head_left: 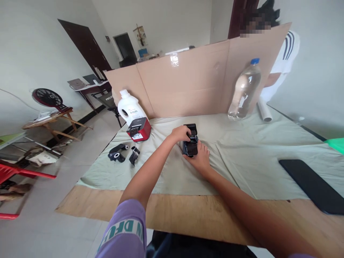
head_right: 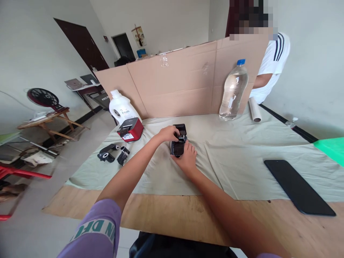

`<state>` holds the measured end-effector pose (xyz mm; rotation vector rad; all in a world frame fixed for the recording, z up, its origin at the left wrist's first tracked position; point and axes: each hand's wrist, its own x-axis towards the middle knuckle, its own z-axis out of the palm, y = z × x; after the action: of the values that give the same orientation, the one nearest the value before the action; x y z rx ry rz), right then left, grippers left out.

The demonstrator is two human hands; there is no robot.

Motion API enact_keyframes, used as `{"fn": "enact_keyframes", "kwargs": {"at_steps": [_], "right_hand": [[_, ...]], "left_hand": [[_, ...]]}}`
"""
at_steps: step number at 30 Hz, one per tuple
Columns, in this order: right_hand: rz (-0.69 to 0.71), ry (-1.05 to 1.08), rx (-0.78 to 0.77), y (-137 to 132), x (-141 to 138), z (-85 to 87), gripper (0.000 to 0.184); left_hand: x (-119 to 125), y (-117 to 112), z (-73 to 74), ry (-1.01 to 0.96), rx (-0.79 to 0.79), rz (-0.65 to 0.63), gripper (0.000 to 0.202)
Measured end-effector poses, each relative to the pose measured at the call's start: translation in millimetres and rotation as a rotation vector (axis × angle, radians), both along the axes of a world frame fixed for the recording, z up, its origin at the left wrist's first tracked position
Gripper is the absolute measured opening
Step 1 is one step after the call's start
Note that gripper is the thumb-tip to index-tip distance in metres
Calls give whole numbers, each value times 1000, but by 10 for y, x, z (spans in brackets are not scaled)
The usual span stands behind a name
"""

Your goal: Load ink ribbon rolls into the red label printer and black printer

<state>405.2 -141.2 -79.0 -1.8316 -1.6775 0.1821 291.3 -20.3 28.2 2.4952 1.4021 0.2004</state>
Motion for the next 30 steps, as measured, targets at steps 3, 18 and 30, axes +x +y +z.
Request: {"fn": "enact_keyframes", "kwargs": {"at_steps": [3,18,30], "right_hand": [[6,-34,-15,3,0,26,103],[11,-74,-34,46,13,41,103],[16,-82,-28,28,13,91,100]], "left_hand": [[-395,-140,13,-259,97,58,36],[-1892,-1281,-812,-291,219,965,18],[-2392,-1470,-499,-310,376,1094,36]]}}
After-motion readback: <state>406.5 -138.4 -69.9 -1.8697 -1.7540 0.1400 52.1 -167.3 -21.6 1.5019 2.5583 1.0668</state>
